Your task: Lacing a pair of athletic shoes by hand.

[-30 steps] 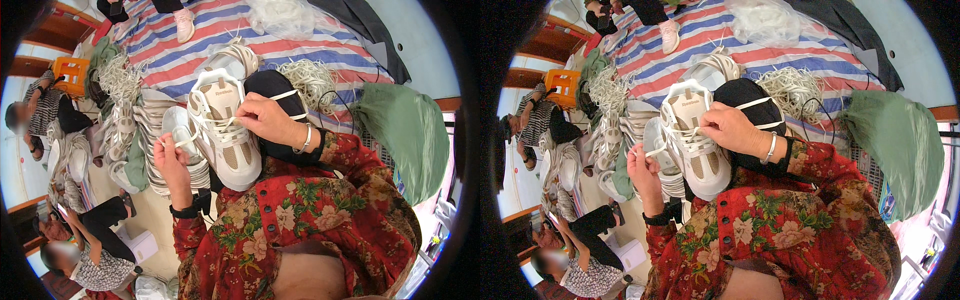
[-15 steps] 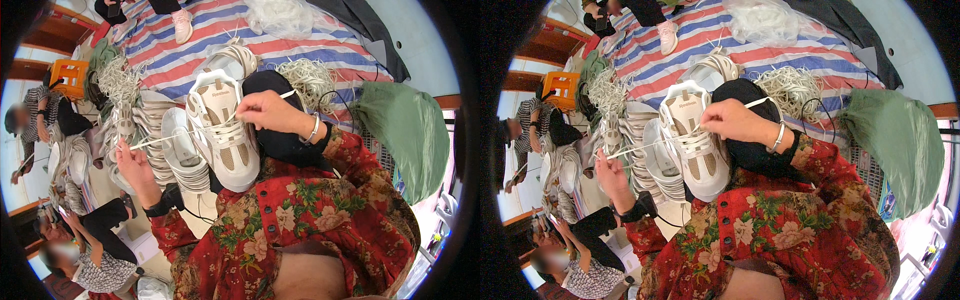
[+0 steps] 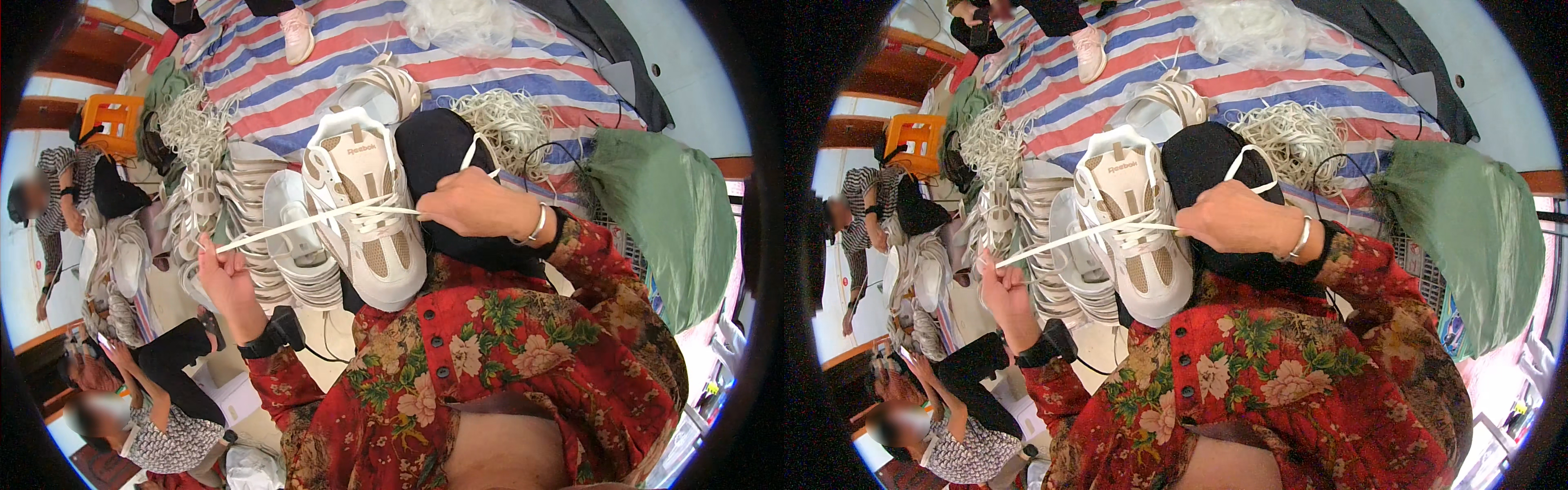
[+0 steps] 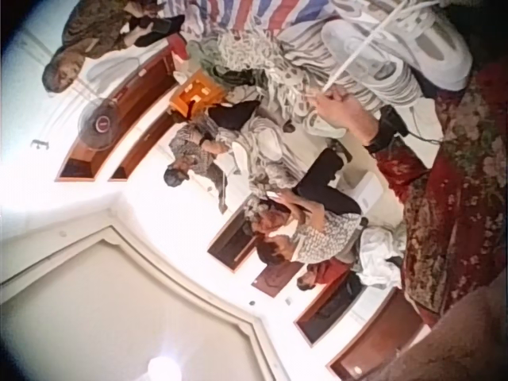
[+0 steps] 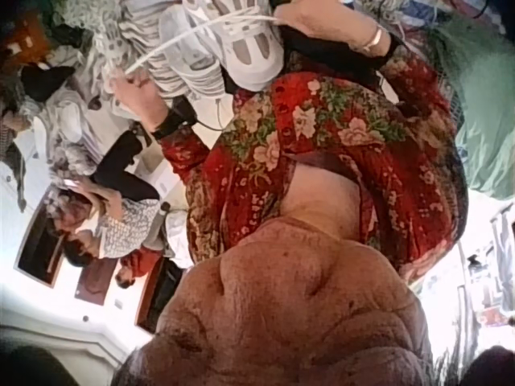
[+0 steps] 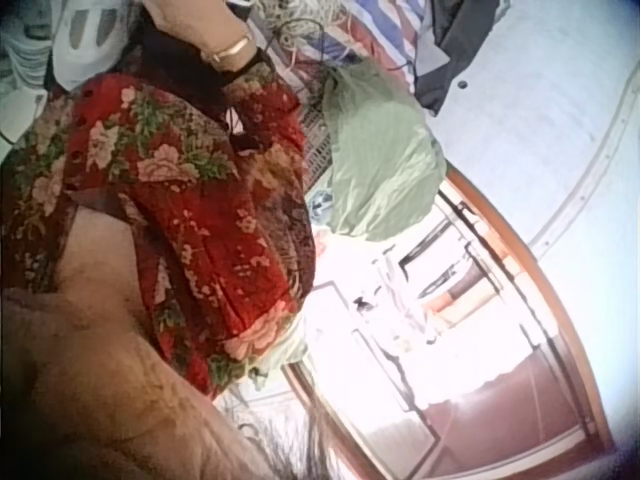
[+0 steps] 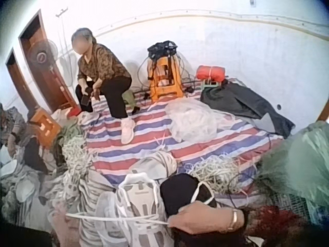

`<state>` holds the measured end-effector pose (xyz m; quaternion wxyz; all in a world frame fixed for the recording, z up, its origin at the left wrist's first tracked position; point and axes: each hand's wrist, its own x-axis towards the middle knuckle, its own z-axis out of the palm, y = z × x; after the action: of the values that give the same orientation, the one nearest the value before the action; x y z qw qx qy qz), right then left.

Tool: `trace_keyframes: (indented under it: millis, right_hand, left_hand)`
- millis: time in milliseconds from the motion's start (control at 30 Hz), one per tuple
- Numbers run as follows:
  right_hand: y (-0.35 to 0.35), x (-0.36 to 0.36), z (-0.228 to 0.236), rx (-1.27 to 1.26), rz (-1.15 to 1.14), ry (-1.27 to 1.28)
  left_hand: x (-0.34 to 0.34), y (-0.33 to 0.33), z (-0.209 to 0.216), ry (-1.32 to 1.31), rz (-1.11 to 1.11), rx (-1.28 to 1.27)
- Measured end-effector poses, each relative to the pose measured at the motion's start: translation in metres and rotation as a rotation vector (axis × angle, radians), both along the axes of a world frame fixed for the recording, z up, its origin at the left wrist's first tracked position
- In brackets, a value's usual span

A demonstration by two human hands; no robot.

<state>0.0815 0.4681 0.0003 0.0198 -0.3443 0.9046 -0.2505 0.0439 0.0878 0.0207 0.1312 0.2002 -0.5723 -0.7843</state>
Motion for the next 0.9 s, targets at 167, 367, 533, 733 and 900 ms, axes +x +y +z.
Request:
trace_keyframes:
  millis: [167, 367, 533, 733, 900]
  right_hand:
    - [0.020, 0.012, 0.008, -0.087, 0.002, -0.136]
    - [0.053, 0.016, 0.016, -0.755, -0.005, -0.462]
    - [0.106, 0.008, 0.003, -2.128, -0.132, -0.937]
    - [0.245, 0.036, -0.051, -2.308, -0.352, -0.759]
    - [0.324, 0.080, -0.088, -1.847, -1.390, -0.276]
  left_hand:
    - [0.016, -0.016, -0.041, -0.238, 0.038, 0.384]
    - [0.007, 0.004, -0.048, -0.209, -0.009, 0.229]
    - [-0.005, 0.024, -0.036, -0.104, -0.052, 0.170]
    - [-0.008, -0.001, -0.034, -0.028, -0.040, -0.014]
    - [0.002, 0.020, -0.041, -0.123, -0.263, -0.407]
